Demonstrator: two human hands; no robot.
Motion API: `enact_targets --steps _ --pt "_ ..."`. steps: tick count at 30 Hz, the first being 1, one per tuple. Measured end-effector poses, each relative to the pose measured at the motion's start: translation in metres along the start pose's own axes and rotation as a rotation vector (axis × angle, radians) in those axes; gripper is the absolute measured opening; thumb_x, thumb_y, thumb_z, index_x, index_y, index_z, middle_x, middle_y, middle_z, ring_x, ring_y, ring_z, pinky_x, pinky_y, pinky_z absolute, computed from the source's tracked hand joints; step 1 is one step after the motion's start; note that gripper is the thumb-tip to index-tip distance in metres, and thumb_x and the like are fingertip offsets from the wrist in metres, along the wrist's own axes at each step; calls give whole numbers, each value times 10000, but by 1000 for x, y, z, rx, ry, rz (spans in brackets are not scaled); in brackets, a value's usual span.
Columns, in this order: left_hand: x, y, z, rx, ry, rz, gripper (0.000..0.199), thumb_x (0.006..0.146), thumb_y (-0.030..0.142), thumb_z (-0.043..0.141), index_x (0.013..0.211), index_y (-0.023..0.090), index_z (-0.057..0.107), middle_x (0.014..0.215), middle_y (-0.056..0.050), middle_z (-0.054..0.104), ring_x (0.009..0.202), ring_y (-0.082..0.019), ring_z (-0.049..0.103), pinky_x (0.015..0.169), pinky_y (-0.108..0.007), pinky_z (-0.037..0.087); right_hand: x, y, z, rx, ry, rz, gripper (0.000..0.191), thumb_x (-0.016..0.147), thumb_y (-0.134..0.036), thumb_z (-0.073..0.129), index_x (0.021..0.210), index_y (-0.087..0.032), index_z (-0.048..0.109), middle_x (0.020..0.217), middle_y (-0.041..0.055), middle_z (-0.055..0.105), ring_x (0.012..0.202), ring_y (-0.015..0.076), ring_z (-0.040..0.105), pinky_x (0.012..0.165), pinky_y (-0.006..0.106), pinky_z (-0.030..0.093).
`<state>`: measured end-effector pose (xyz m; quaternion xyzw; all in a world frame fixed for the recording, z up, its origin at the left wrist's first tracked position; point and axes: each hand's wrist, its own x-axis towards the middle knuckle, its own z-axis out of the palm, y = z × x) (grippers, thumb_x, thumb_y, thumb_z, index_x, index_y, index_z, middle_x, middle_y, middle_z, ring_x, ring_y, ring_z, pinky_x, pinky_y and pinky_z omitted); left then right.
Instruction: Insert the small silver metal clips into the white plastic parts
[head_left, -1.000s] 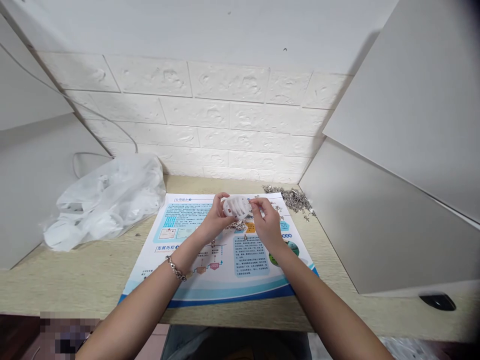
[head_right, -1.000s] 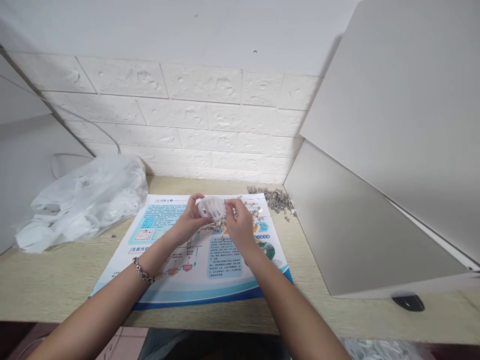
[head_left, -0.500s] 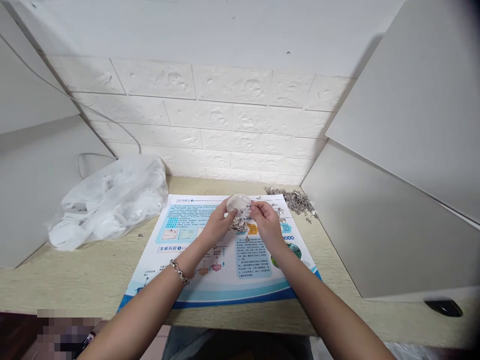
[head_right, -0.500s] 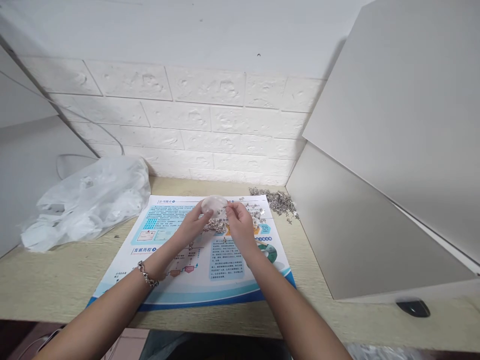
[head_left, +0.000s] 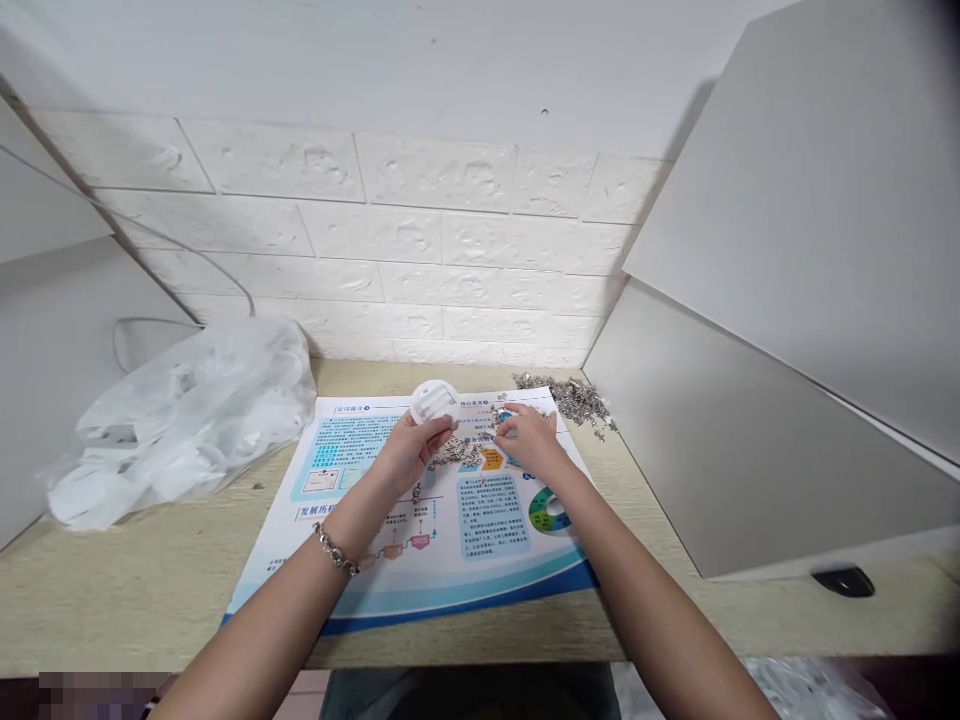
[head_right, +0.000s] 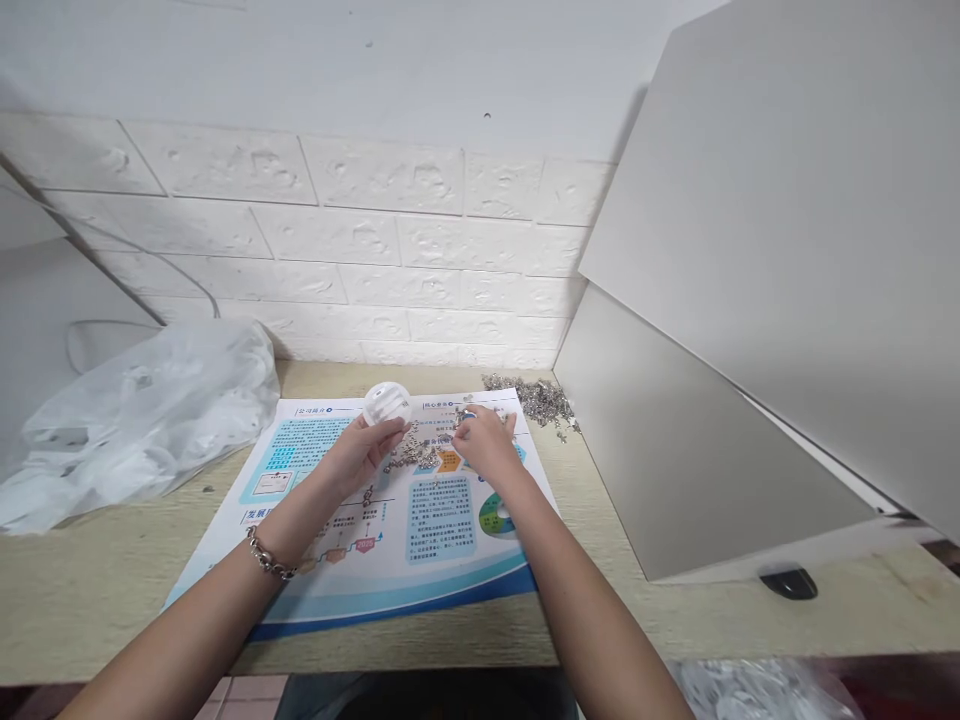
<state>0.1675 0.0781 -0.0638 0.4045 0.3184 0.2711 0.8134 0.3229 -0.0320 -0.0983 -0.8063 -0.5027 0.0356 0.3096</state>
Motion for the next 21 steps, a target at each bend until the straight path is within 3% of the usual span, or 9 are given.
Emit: enact_targets --steps 4,6,9,12,15,18,21 --pt "-1 -2 1 -18 12 -24 223 621 61 700 823 95 610 800 -60 655 752 -97 628 632 -108 509 -1 -7 -7 46 66 -32 175 776 -299 542 681 -243 677 1209 64 534 1142 287 440 953 672 17" --pt "-4 -3 2 8 -15 -33 222 620 86 712 819 96 614 813 -58 653 749 -95 620 626 -111 504 -2 -14 -12 142 110 -43 231 820 -344 481 764 -247 682 1146 64 572 1093 258 484 986 605 142" --pt "-10 -6 6 147 -184 -81 264 627 139 721 864 116 607 778 -29 632 659 -71 583 549 -117 472 -5 -28 -14 390 99 -53 292 837 -390 435 811 -215 666 972 59 626 950 199 552 869 387 395" --pt "-14 -12 9 350 -355 -66 335 669 219 692 971 130 575 785 -32 607 680 -99 574 546 -162 463 -7 -36 -9 524 33 35 316 814 -413 440 739 -179 638 803 38 622 766 165 558 693 288 427" --pt "-15 -20 6 592 -405 165 634 681 279 676 1240 169 400 974 -85 583 850 -181 579 676 -284 504 -5 -34 -6 637 -47 158 326 773 -430 462 635 -162 585 597 -4 545 574 123 487 554 243 378" --pt "-13 -26 -1 914 -314 571 1000 649 260 699 1394 272 32 1315 -152 360 1136 -278 445 851 -424 459 -1 -28 -9 733 -94 248 350 730 -461 497 548 -162 524 484 -31 450 477 96 409 486 227 326" --pt "-12 -27 -5 1260 -251 901 925 707 175 633 1396 319 33 1411 -136 214 1265 -313 284 959 -493 358 1 -23 -13 760 -141 289 355 697 -474 531 527 -164 511 443 -39 418 439 86 377 461 222 301"
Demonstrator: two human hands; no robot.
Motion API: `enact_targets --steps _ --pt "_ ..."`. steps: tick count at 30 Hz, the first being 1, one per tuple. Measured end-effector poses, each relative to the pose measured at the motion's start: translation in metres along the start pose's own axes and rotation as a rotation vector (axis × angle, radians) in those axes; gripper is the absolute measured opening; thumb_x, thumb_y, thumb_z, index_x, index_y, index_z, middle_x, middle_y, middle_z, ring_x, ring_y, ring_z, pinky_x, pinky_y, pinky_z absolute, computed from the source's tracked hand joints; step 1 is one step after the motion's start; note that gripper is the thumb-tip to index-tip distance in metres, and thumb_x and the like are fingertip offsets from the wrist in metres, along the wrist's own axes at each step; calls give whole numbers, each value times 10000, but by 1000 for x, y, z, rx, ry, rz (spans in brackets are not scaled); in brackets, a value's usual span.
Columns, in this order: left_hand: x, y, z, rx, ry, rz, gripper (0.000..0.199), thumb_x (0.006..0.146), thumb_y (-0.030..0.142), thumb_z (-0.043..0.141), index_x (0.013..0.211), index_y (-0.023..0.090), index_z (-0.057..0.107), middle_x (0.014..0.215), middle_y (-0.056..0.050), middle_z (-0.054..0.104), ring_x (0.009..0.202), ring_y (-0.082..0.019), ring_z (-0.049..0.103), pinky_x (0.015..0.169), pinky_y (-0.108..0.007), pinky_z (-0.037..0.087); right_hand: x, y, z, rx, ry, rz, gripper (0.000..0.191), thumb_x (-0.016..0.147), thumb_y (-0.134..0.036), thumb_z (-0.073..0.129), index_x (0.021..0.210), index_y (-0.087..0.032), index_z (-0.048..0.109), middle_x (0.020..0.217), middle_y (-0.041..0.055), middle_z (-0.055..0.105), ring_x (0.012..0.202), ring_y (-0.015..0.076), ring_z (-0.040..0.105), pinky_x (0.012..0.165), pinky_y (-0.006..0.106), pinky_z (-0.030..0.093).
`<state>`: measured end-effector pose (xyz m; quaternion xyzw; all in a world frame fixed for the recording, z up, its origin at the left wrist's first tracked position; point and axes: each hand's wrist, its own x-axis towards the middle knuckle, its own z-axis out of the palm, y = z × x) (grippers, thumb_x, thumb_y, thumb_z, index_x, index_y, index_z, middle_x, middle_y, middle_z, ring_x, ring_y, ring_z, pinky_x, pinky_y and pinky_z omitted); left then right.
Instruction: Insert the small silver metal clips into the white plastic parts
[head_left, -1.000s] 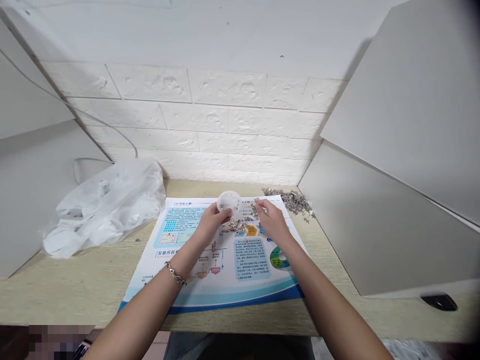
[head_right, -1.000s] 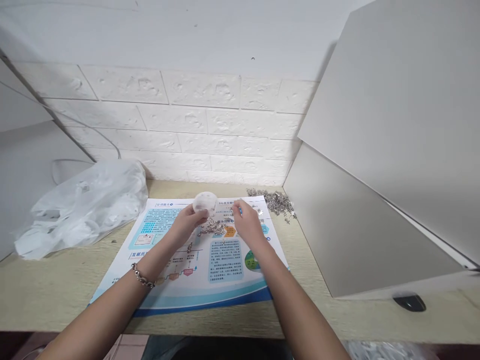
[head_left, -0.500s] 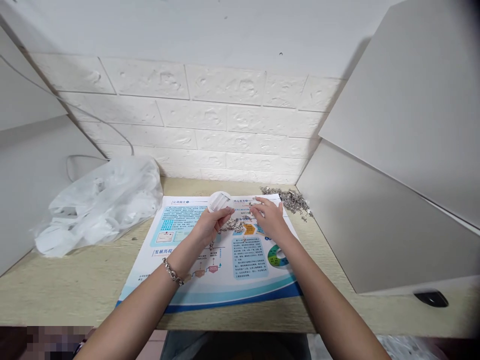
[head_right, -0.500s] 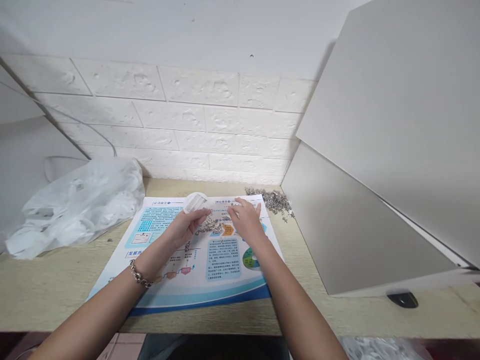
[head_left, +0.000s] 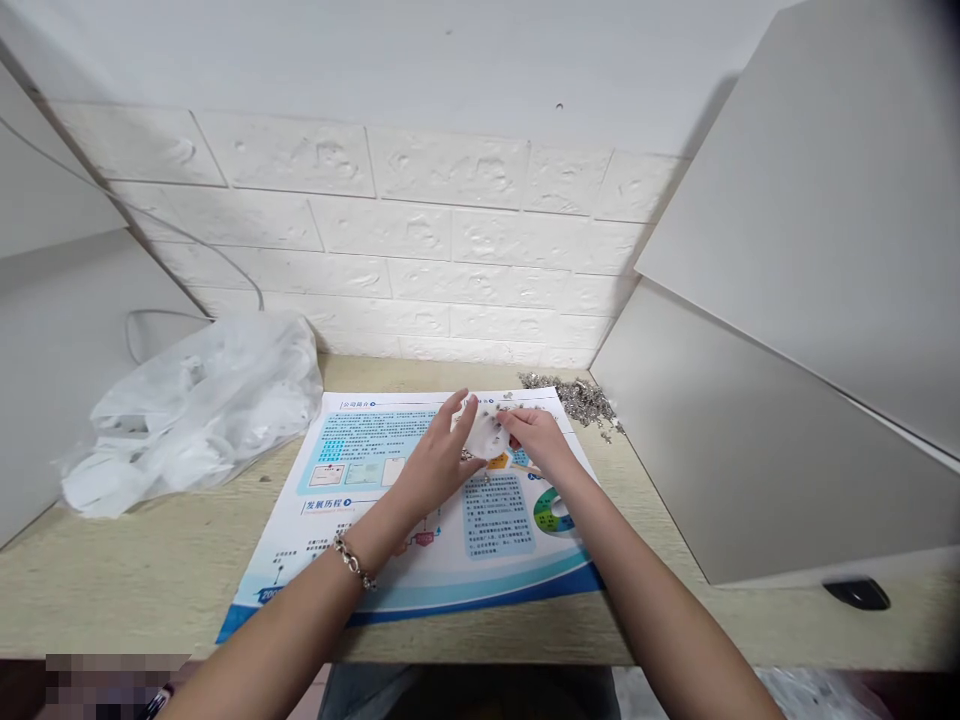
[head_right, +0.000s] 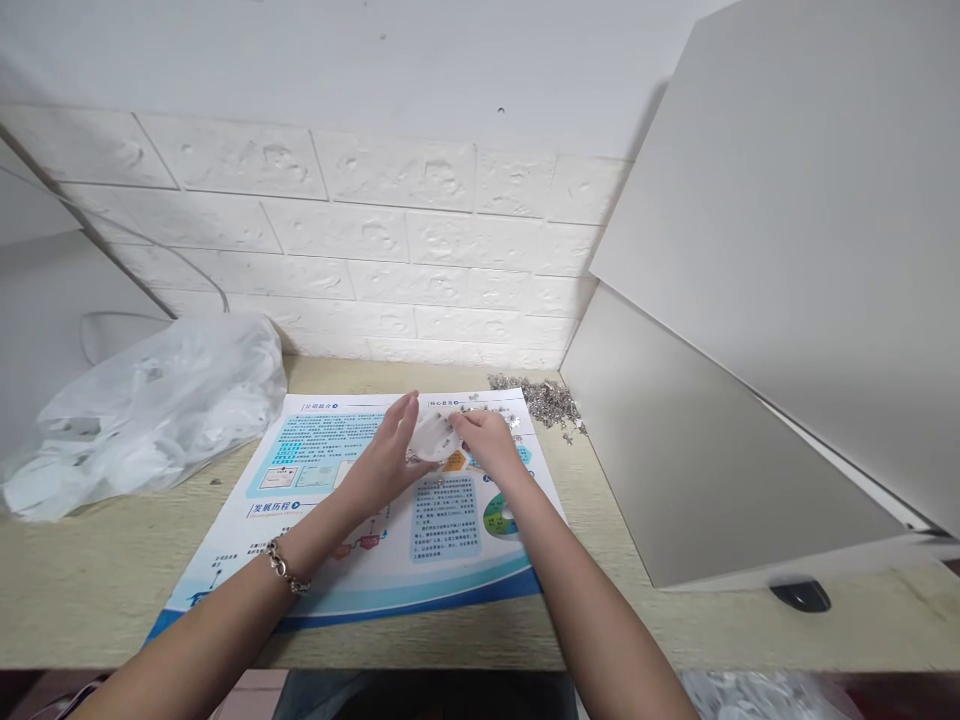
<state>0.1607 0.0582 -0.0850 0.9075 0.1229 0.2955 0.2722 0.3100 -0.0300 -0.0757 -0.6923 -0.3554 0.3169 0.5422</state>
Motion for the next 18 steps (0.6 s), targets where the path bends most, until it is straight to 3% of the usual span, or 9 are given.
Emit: enact_targets --steps 3,7,10,13,15,18 --pt "0 -2 -1 142 -34 115 818 768 65 501 1398 329 52 1349 -126 343 1224 -279 362 927 -457 397 1 2 1 17 -79 34 348 681 -484 548 557 -159 529 452 -32 448 439 89 402 467 220 315" --pt "-1 -4 1 88 -57 82 890 783 60 462 1385 265 -162 1231 -152 493 1124 -259 472 844 -428 449 0 -3 0 -78 -117 35 432 747 -539 442 547 -159 488 473 -17 461 465 99 439 496 225 338" --pt "-2 -7 3 28 -19 -1 926 780 68 466 1362 236 -234 1210 -159 524 1097 -251 500 832 -421 450 -4 -13 -12 -323 -132 -5 437 796 -505 368 573 -156 509 523 -5 489 506 107 451 502 223 325" --pt "-2 -9 2 24 0 -70 943 758 49 466 1362 229 -235 1213 -154 528 1110 -253 492 847 -429 441 -13 -22 -31 -678 -204 -48 243 722 -370 508 598 -164 552 589 -10 538 545 106 462 492 216 291" --pt "-1 -9 0 38 18 -88 957 739 26 457 1356 223 -248 1229 -155 516 1123 -256 480 859 -437 434 -20 -23 -43 -813 -262 22 132 623 -299 613 643 -170 593 669 -3 587 588 112 497 496 211 298" --pt "-1 -8 -2 50 53 -92 968 738 26 457 1345 212 -274 1245 -163 500 1132 -259 470 860 -436 437 -28 -17 -52 -933 -285 125 114 577 -254 649 647 -172 610 704 8 602 607 121 520 480 212 291"
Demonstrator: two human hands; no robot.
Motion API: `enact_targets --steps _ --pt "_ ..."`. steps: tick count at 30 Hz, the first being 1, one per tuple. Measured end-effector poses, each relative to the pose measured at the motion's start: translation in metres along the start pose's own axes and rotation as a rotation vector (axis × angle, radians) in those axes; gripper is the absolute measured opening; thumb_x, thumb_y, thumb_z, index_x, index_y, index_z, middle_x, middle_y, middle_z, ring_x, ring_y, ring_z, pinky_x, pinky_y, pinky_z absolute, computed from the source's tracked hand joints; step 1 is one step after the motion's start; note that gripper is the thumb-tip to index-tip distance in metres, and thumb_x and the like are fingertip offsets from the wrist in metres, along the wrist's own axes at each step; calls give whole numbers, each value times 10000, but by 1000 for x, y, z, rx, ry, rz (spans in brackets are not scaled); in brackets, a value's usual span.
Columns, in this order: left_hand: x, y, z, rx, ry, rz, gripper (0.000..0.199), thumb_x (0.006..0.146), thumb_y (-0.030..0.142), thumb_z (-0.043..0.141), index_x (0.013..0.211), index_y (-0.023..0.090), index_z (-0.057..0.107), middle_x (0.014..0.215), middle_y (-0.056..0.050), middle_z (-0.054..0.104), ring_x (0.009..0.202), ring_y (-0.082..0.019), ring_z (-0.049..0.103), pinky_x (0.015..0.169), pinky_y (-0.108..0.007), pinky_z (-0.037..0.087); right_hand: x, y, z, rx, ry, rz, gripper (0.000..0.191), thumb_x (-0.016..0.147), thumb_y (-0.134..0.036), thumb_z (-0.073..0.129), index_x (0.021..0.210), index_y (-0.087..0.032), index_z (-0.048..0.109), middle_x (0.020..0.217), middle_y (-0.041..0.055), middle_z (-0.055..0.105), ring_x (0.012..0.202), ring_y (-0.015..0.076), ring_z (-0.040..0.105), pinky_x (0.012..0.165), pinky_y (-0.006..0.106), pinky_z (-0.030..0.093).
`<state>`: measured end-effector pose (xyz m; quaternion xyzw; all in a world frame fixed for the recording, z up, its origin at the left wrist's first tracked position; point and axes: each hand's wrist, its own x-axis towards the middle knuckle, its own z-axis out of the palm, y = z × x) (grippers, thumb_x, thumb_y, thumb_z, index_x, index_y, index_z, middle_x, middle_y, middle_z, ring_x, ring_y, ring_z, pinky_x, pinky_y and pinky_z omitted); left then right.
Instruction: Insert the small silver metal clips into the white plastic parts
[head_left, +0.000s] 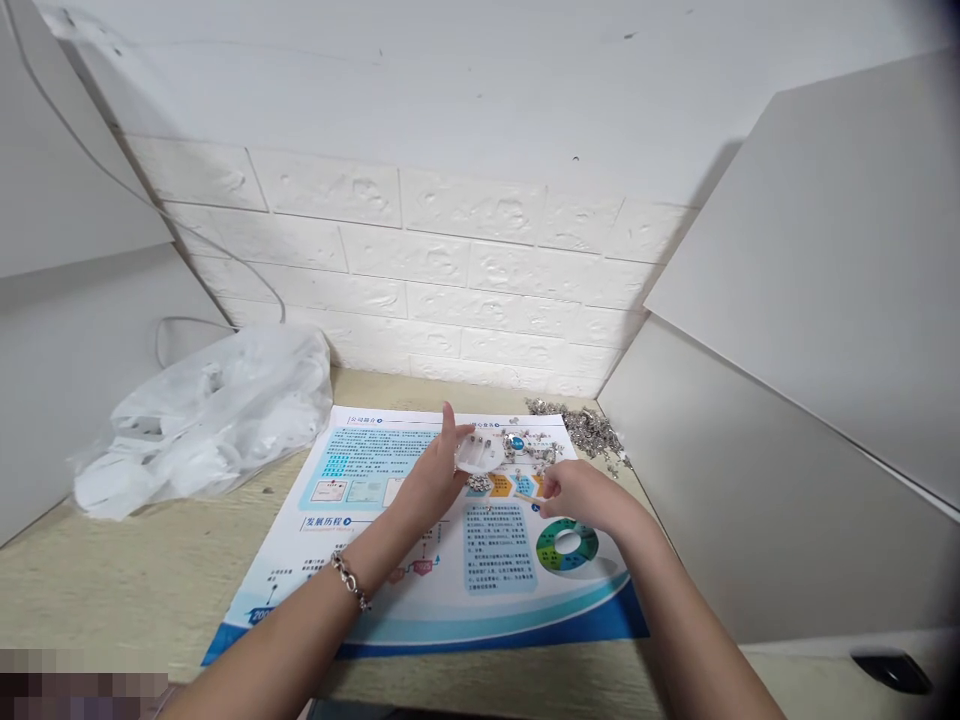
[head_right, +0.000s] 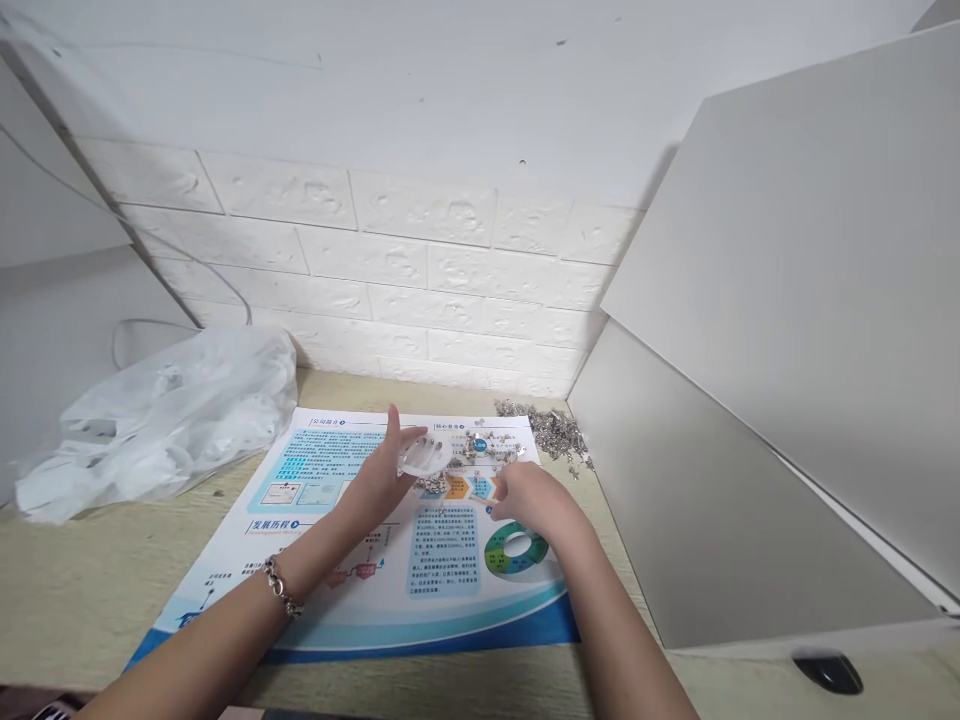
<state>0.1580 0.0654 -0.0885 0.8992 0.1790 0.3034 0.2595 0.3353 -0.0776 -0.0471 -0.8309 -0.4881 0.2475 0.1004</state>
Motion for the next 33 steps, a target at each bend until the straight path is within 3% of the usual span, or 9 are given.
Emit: enact_targets --steps 6,11,17,21,24,28,30,33 --pt "0 0 -2 69 24 21 978 720 -13 442 1347 227 -269 1245 -151 503 1122 -258 481 848 -431 451 4 4 12 -58 -71 -2 85 606 -199 628 586 -153 559 669 8 585 583 107 508 480 212 281" --pt "0 -1 -4 122 69 128 998 696 -43 448 1353 216 -256 1252 -167 494 1120 -267 478 832 -450 464 4 6 11 -36 -6 9 90 602 -182 629 658 -166 560 763 9 586 648 111 504 497 201 285" --pt "-1 -2 -4 139 108 196 983 686 -57 433 1365 201 -230 1254 -172 484 1122 -262 466 833 -433 472 5 8 12 15 -5 10 50 638 -186 588 616 -160 551 709 10 571 608 106 482 497 206 284" --pt "0 -5 -5 173 113 248 955 692 -24 459 1394 220 -140 1242 -158 486 1123 -263 459 857 -437 458 8 10 14 34 19 -4 88 647 -220 583 607 -163 531 675 3 561 588 108 462 500 211 284" --pt "2 -5 -9 173 116 267 851 726 24 474 1414 236 19 1242 -142 485 1124 -249 457 863 -420 451 10 12 15 55 21 -1 99 642 -233 589 608 -163 528 644 -1 543 569 107 441 493 216 275" --pt "4 4 -13 56 88 91 523 796 188 495 1307 228 385 1073 -89 598 949 -214 554 761 -350 479 8 8 15 68 35 -28 129 641 -238 573 567 -164 499 574 -23 478 522 91 381 482 220 241" --pt "5 9 -11 -62 66 -110 327 813 311 490 1097 177 580 844 -58 646 764 -189 587 669 -319 483 4 2 12 104 53 -80 150 658 -248 543 554 -166 474 552 -32 449 506 83 353 477 220 229" --pt "8 15 -7 -372 36 -431 318 769 413 525 836 121 634 680 -40 624 635 -166 580 576 -287 479 -2 -8 7 262 70 -187 120 716 -279 480 663 -173 505 613 -26 496 530 89 398 483 208 263"
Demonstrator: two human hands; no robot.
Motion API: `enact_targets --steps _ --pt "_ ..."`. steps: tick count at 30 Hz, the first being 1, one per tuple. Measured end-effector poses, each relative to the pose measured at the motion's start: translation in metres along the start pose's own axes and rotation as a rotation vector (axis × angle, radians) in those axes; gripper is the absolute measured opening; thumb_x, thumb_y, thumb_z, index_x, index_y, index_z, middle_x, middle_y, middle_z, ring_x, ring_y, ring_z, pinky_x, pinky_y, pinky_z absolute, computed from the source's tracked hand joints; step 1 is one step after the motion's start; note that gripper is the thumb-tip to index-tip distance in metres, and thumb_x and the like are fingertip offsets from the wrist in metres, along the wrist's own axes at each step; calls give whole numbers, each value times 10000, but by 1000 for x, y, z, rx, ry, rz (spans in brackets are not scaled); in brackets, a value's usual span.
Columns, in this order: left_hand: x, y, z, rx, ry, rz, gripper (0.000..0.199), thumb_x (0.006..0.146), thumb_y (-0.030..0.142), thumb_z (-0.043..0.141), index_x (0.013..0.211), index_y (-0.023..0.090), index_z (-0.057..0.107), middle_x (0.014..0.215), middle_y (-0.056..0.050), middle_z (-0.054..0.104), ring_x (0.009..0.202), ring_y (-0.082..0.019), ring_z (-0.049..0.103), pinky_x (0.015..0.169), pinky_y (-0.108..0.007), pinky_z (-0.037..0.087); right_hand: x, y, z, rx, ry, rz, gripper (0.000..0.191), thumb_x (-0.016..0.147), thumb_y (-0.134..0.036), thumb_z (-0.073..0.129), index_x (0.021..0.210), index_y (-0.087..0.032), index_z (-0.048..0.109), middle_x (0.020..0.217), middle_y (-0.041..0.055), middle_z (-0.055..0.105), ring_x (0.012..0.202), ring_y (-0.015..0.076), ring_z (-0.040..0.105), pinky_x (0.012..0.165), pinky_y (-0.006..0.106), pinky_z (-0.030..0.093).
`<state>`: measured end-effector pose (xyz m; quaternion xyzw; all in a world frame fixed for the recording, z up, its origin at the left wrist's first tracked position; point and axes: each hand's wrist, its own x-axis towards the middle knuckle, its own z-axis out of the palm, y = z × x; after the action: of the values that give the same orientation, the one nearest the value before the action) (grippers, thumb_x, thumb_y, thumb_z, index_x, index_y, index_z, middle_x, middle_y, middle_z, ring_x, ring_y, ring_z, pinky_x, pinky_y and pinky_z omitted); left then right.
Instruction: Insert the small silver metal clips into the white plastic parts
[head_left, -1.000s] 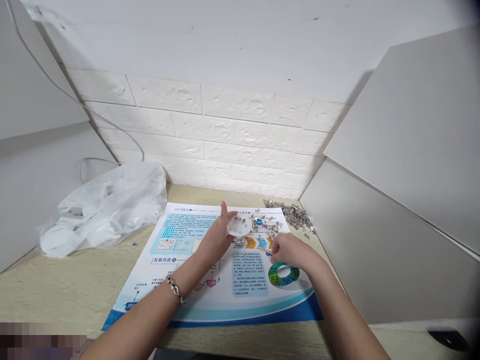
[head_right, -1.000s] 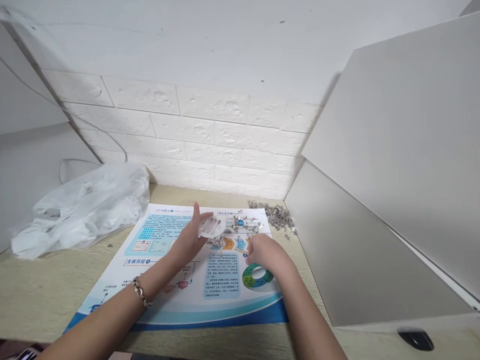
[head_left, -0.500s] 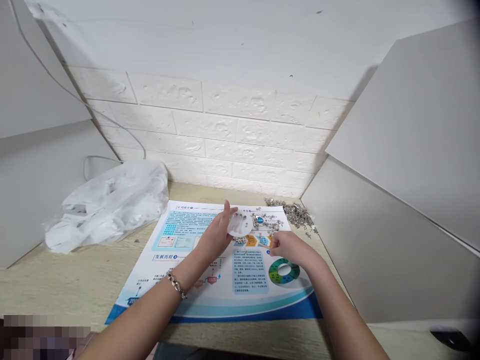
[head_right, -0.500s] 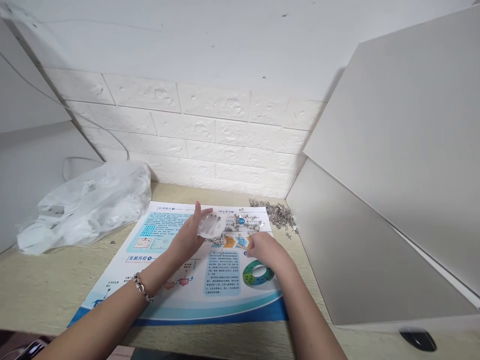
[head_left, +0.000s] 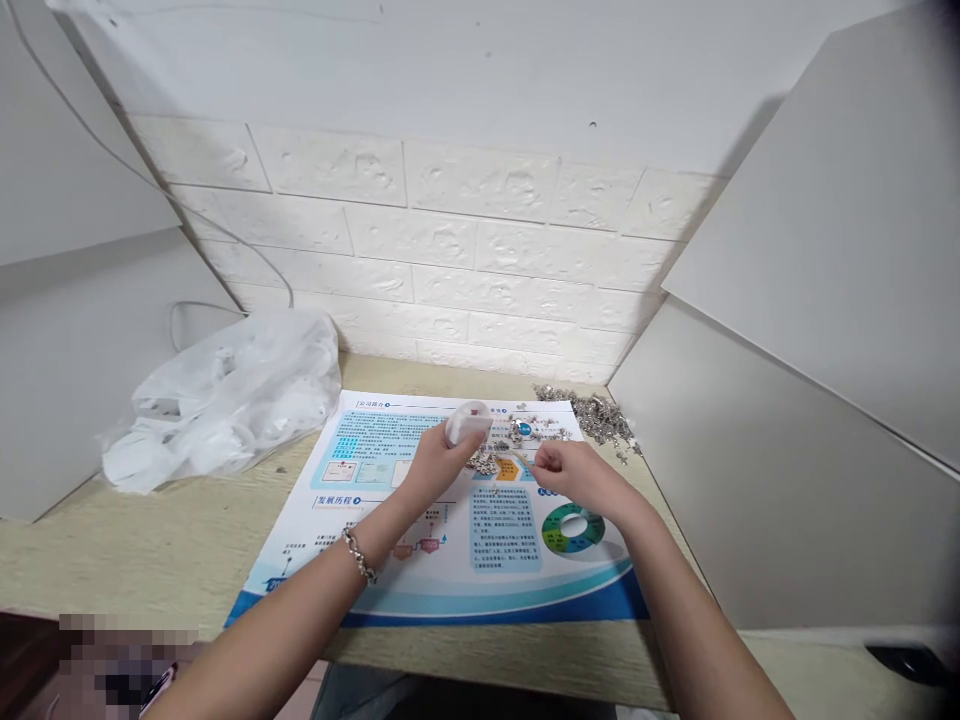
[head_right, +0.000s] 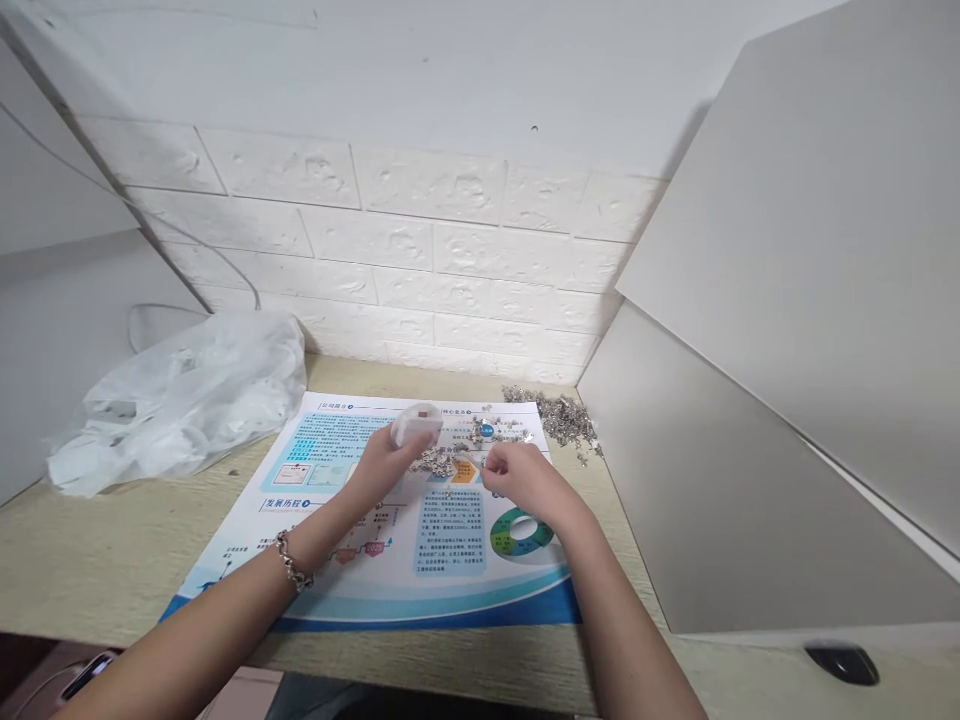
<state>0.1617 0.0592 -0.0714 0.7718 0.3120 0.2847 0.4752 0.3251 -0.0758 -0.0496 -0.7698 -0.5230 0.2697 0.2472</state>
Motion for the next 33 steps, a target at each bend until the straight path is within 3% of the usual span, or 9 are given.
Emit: enact_targets --steps 3,6,9,11,16,20,33 --pt "2 3 4 -309 -46 -134 339 708 351 597 949 114 584 834 -64 637 728 -164 599 634 -289 500 0 -11 4 116 77 -49 159 782 -296 399 851 -202 508 626 -39 492 525 96 411 475 199 276" --pt "3 4 6 -387 -59 -130 378 674 266 617 1016 129 533 855 -54 621 718 -147 593 635 -281 498 3 -20 15 86 139 -44 262 851 -335 312 1017 -225 482 576 -49 460 494 108 408 470 203 278" --pt "2 2 7 -299 -58 -49 333 681 245 603 984 145 512 784 -15 604 662 -128 576 593 -251 481 6 -27 29 -100 190 -46 349 883 -418 310 1141 -259 484 589 -25 523 542 135 486 504 219 290" --pt "1 0 8 -200 -48 24 307 704 249 579 989 155 510 797 -12 614 678 -132 580 603 -248 477 7 -29 36 -232 258 -59 358 904 -391 295 1178 -281 496 701 13 599 651 154 549 545 229 315" --pt "-3 -2 11 12 -68 145 374 763 257 515 1129 188 545 1066 -58 642 915 -193 606 795 -317 479 9 -29 44 -433 326 -156 358 923 -242 258 1172 -207 514 999 83 605 830 163 575 617 239 388" --pt "-4 -3 12 106 -62 185 408 776 260 504 1179 209 541 1125 -40 627 991 -209 594 846 -333 470 9 -29 44 -539 321 -163 360 932 -269 258 1157 -184 526 978 102 596 813 168 583 589 229 400" --pt "-8 8 8 183 -73 274 374 801 238 471 1167 223 550 1007 -19 675 875 -185 630 738 -282 494 7 -34 44 -541 381 -134 405 928 -307 240 1237 -221 487 917 88 620 753 168 583 540 224 377"
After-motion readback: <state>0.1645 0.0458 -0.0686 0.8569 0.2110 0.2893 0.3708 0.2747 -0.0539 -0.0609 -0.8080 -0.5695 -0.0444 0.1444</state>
